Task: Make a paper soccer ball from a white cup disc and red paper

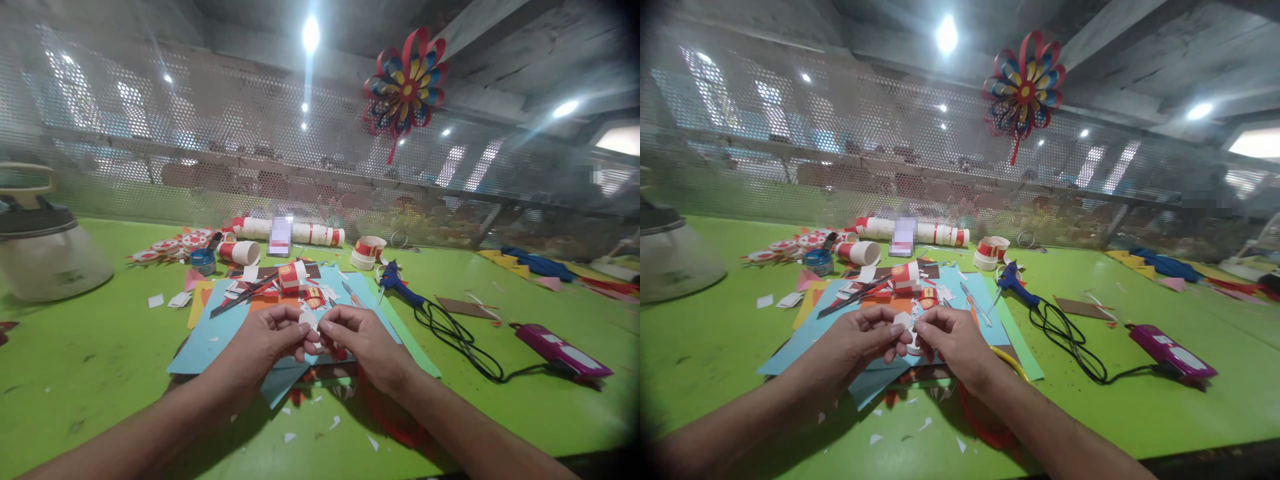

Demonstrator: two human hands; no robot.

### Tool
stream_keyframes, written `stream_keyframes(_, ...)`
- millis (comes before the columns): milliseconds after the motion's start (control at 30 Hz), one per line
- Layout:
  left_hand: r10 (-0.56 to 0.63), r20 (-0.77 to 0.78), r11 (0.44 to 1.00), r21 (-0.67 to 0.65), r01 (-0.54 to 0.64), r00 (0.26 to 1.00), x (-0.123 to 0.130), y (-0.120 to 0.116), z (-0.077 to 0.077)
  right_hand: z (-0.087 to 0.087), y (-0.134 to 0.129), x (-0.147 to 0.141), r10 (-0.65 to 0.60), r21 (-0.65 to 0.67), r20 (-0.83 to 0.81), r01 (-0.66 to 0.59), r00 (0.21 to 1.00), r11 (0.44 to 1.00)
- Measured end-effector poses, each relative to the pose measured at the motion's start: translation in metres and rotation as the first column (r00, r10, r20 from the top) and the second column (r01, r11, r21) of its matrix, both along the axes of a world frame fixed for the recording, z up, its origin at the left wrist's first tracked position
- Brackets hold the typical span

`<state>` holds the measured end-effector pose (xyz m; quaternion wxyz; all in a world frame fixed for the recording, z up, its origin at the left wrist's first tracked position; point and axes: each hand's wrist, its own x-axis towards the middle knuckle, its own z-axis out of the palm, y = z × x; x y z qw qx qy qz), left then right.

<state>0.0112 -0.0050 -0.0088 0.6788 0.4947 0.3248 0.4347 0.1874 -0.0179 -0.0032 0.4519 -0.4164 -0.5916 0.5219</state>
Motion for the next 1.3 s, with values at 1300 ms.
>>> stream_keyframes(1300, -0.098, 0.001, 0.993, -0.063, 0.098, 0.995, -0.003, -0.008, 0.006, 0.017, -0.006, 0.006, 0.011, 0.097, 0.128, -0.024, 0.992, 0.995)
